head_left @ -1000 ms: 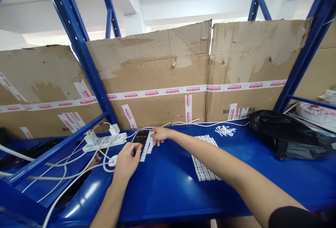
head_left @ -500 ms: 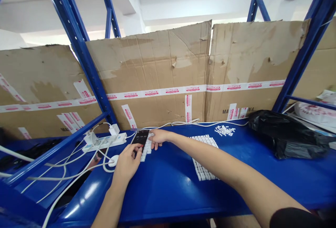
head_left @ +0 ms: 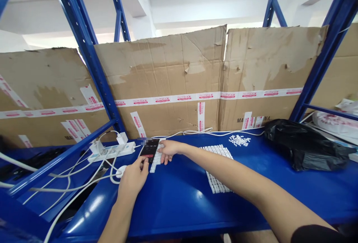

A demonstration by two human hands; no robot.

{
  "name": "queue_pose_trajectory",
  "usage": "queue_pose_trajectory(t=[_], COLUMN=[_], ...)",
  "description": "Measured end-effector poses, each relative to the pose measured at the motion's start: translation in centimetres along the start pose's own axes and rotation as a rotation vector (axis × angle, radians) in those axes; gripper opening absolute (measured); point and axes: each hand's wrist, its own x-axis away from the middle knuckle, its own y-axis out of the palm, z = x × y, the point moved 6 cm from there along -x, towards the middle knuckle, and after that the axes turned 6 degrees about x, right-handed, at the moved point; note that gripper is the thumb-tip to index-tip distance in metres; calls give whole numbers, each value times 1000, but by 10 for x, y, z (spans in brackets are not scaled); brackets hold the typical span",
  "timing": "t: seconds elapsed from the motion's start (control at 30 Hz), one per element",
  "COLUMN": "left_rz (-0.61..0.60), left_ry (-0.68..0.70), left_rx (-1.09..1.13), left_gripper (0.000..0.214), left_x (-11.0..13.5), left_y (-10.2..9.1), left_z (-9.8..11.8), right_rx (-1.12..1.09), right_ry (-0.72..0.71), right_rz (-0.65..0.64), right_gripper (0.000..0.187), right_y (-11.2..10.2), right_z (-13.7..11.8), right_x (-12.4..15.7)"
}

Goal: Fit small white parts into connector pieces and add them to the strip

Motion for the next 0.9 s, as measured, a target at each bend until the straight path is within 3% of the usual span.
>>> queue_pose_trajectory(t=[0.23,0.47,0.7,0.9], left_rz=[5,-6,16,57], left_ry=[20,7,24,14], left_rx=[0,12,16,25], left_gripper=[28,31,30,41], left_x=[0,1,0,0], left_y=[0,-3,-3,-3], left_z=[1,5,4,-1], right_rx=[71,141,184,219], right_ry=[111,81,101,126], right_rz=[200,226,308,360], right_gripper=[18,14,19,16], right_y=[-19,-24,-40,-54], right_z=[9,7,12,16], right_x=[-8,-16,-28,-33])
